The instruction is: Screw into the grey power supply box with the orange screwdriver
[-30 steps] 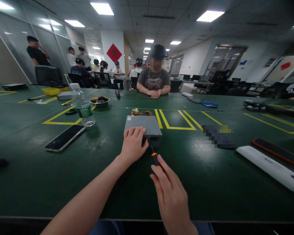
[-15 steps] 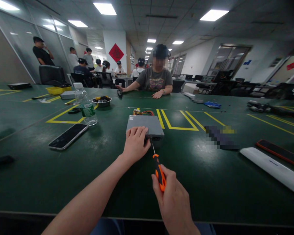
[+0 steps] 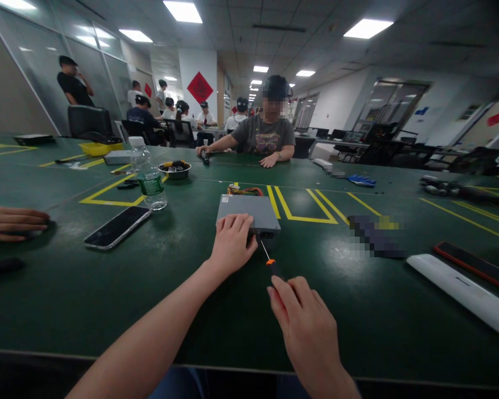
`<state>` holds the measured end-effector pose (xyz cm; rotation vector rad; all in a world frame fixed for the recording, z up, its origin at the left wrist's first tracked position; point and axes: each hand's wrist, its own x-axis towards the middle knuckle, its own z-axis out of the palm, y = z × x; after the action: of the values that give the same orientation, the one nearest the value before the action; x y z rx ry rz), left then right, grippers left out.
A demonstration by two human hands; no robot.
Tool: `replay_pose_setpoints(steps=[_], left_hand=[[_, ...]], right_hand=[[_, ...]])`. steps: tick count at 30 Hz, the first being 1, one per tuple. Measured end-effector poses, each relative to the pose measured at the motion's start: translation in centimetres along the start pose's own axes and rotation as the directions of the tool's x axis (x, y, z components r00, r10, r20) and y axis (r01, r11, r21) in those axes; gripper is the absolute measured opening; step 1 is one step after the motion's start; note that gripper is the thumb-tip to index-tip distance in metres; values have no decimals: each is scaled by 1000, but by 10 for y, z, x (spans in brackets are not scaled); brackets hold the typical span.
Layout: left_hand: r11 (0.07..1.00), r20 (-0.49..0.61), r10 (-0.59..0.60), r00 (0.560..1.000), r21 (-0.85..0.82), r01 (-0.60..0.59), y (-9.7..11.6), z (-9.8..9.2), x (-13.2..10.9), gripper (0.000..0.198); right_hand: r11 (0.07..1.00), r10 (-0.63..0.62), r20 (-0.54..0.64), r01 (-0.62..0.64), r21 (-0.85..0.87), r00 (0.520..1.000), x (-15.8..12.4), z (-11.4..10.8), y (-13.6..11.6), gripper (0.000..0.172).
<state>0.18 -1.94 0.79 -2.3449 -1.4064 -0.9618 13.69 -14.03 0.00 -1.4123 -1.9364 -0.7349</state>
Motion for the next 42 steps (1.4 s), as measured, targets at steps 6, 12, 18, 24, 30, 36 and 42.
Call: replay_pose_setpoints(steps=[6, 12, 18, 24, 30, 36, 42], left_hand=[[1000, 2, -6, 1000, 0, 6, 0, 0, 0, 36], [1000, -9, -13, 1000, -4, 13, 1, 1, -1, 36], [1000, -34, -16, 999, -5, 16, 2, 2, -2, 35], [1000, -48, -15, 999, -2, 15, 3, 1, -3, 33], [1000, -37, -8, 999, 7, 8, 2, 2, -3, 33], [1000, -31, -9, 999, 0, 9, 2, 3, -3, 31], [1000, -30, -4, 1000, -6, 4, 2, 1, -2, 31]], right_hand=[[999, 17, 107, -11, -51, 994, 4, -2, 0, 26], [941, 247, 265, -296, 163, 932, 7, -4, -8, 12], [380, 509, 526, -726, 573, 681, -1, 3, -35, 23], [-296, 616, 626, -596, 746, 478, 2, 10, -63, 33], [-664, 600, 745, -339, 667, 291, 14, 5, -81, 29], [-790, 463, 842, -301, 534, 278, 19, 13, -85, 28], [-636, 363, 862, -581, 507, 355, 12, 32, -76, 26]])
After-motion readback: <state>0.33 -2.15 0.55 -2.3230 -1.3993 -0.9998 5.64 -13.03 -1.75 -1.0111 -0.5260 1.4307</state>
